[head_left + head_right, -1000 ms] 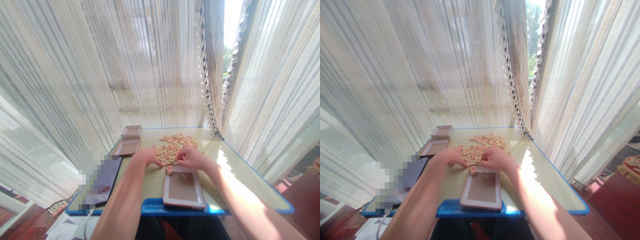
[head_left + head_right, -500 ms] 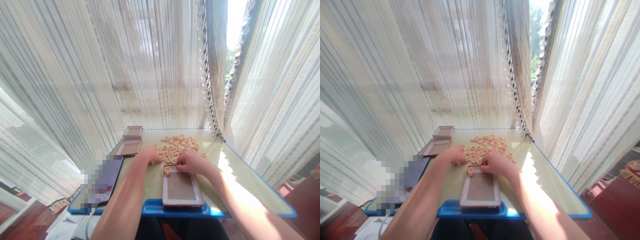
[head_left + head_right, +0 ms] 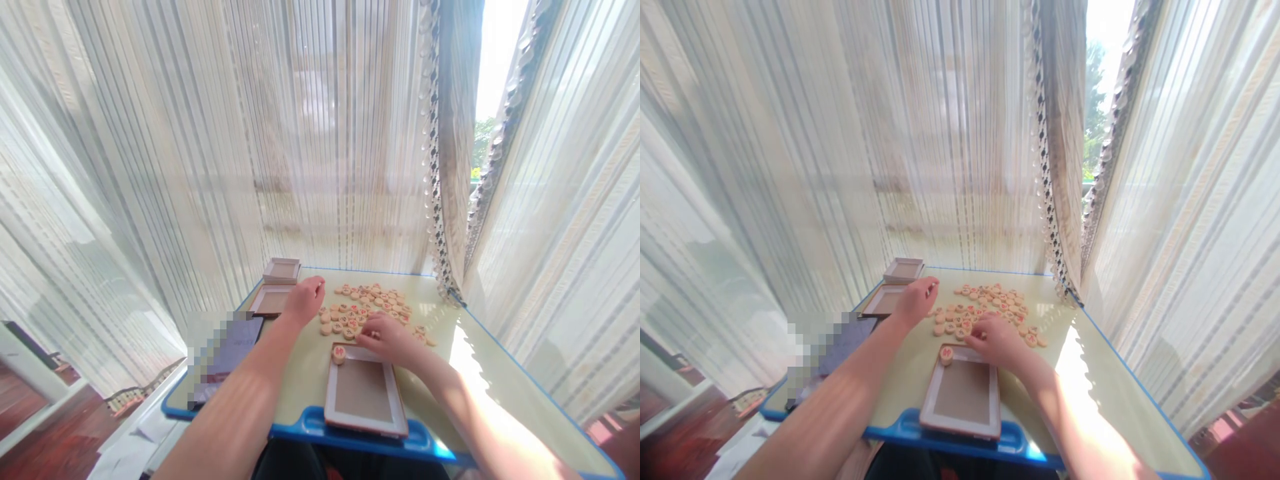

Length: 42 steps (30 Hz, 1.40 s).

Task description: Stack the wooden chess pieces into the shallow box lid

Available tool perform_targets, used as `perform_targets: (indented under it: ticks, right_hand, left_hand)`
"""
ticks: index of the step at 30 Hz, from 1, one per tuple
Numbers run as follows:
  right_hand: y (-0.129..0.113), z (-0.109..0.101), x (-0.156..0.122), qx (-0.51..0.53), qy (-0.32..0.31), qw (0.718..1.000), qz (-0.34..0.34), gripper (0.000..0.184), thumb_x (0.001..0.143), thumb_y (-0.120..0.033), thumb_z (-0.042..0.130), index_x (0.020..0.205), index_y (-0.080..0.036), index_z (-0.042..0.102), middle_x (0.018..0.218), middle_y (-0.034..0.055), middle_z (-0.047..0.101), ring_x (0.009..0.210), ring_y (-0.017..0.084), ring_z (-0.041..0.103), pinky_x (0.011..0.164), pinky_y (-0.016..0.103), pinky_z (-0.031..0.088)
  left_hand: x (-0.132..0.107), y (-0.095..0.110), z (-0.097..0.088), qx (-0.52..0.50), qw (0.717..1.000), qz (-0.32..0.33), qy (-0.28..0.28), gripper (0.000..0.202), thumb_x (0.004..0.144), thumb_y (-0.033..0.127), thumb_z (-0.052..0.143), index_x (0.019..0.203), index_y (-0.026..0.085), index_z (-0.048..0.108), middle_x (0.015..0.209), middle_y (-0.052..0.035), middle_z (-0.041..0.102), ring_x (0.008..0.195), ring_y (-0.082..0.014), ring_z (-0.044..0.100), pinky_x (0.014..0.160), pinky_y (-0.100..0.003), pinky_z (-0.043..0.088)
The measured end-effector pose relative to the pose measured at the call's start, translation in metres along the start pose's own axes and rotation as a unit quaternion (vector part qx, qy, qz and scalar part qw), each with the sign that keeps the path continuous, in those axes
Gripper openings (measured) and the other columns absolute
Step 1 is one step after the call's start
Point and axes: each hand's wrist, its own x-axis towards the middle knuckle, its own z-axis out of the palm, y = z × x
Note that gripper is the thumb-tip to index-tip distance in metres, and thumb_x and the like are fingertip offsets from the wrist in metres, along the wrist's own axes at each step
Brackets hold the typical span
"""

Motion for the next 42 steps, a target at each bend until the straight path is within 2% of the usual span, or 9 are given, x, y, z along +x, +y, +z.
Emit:
perform_targets:
  ticks: [2, 7, 12, 15, 19, 24, 30, 36, 42]
  right_hand:
    - [-0.002, -0.005, 0.008, 0.013, -0.009, 0.998, 0.064, 0.024, 0.081, -0.03, 0.049, 0.073, -0.019, 0.069, 0.076, 0.0038, 0.067, 0.073, 0.016, 0.057, 0.067, 0.026, 0.041]
    - [-0.009, -0.01, 0.044, -0.056, -0.095, 0.99, 0.086, 0.02, 0.073, -0.026, 0.053, 0.081, -0.023, 0.072, 0.084, 0.003, 0.07, 0.077, 0.018, 0.06, 0.066, 0.027, 0.042]
    - [-0.008, 0.007, 0.074, -0.083, -0.095, 0.992, -0.008, 0.026, 0.075, -0.031, 0.053, 0.093, -0.024, 0.071, 0.093, 0.0054, 0.068, 0.085, 0.02, 0.06, 0.073, 0.028, 0.043]
    - [-0.003, 0.014, 0.084, -0.102, -0.107, 0.988, -0.053, 0.024, 0.074, -0.032, 0.055, 0.089, -0.023, 0.071, 0.091, 0.0062, 0.067, 0.084, 0.02, 0.059, 0.072, 0.027, 0.042]
    - [-0.003, 0.015, 0.091, -0.102, -0.14, 0.982, -0.072, 0.018, 0.07, -0.032, 0.059, 0.08, -0.023, 0.071, 0.084, 0.0054, 0.068, 0.076, 0.019, 0.06, 0.065, 0.026, 0.042]
    - [-0.003, 0.019, 0.093, -0.116, -0.116, 0.986, -0.02, 0.017, 0.071, -0.031, 0.058, 0.08, -0.023, 0.07, 0.083, 0.0066, 0.069, 0.07, 0.02, 0.061, 0.059, 0.027, 0.041]
    - [0.008, 0.014, 0.093, -0.066, -0.132, 0.989, -0.027, 0.022, 0.076, -0.032, 0.052, 0.079, -0.022, 0.071, 0.072, 0.0039, 0.069, 0.062, 0.016, 0.058, 0.058, 0.026, 0.04]
    - [0.028, 0.016, 0.097, -0.044, -0.082, 0.992, -0.091, 0.029, 0.082, -0.035, 0.049, 0.075, -0.019, 0.072, 0.077, 0.0058, 0.065, 0.081, 0.018, 0.056, 0.081, 0.029, 0.039]
    - [0.038, 0.027, 0.099, -0.055, -0.02, 0.997, -0.057, 0.024, 0.081, -0.027, 0.05, 0.094, -0.02, 0.07, 0.093, 0.0075, 0.062, 0.09, 0.019, 0.052, 0.084, 0.031, 0.039]
  left_hand:
    - [-0.009, 0.002, 0.017, -0.008, 0.999, 0.018, 0.034, 0.027, 0.087, 0.024, 0.038, 0.095, 0.018, 0.063, 0.093, -0.0056, 0.068, 0.085, -0.016, 0.061, 0.079, -0.026, 0.045]
    - [-0.015, 0.01, 0.037, -0.002, 0.997, 0.074, -0.03, 0.025, 0.085, 0.021, 0.041, 0.087, 0.019, 0.066, 0.09, -0.0051, 0.066, 0.087, -0.0172, 0.059, 0.079, -0.027, 0.046]
    - [-0.01, 0.0, 0.034, 0.009, 1.0, 0.014, -0.024, 0.03, 0.084, 0.015, 0.037, 0.097, 0.016, 0.065, 0.097, -0.0065, 0.065, 0.095, -0.0169, 0.057, 0.088, -0.028, 0.043]
    - [-0.011, -0.002, 0.034, 0.041, 0.998, -0.008, -0.049, 0.029, 0.084, 0.016, 0.038, 0.095, 0.018, 0.065, 0.095, -0.0069, 0.065, 0.093, -0.0181, 0.058, 0.083, -0.029, 0.045]
    - [-0.01, -0.003, 0.035, 0.103, 0.984, -0.119, -0.077, 0.027, 0.083, 0.016, 0.038, 0.092, 0.016, 0.064, 0.095, -0.0112, 0.064, 0.089, -0.0206, 0.061, 0.073, -0.029, 0.047]
    - [-0.006, -0.004, 0.029, 0.112, 0.974, -0.157, -0.12, 0.029, 0.081, 0.014, 0.038, 0.094, 0.016, 0.064, 0.099, -0.0126, 0.063, 0.091, -0.0234, 0.061, 0.073, -0.031, 0.048]
    - [-0.009, -0.005, 0.023, 0.052, 0.986, -0.114, -0.106, 0.03, 0.08, 0.016, 0.04, 0.095, 0.018, 0.066, 0.101, -0.0082, 0.065, 0.096, -0.0195, 0.058, 0.084, -0.029, 0.045]
    - [-0.011, -0.008, 0.028, 0.028, 0.986, -0.084, -0.141, 0.027, 0.079, 0.024, 0.046, 0.094, 0.021, 0.068, 0.102, -0.0066, 0.065, 0.096, -0.0191, 0.058, 0.086, -0.028, 0.044]
    - [-0.008, -0.01, 0.025, 0.016, 0.987, -0.058, -0.151, 0.031, 0.082, 0.022, 0.042, 0.101, 0.022, 0.067, 0.105, -0.0069, 0.063, 0.095, -0.0182, 0.058, 0.087, -0.028, 0.044]
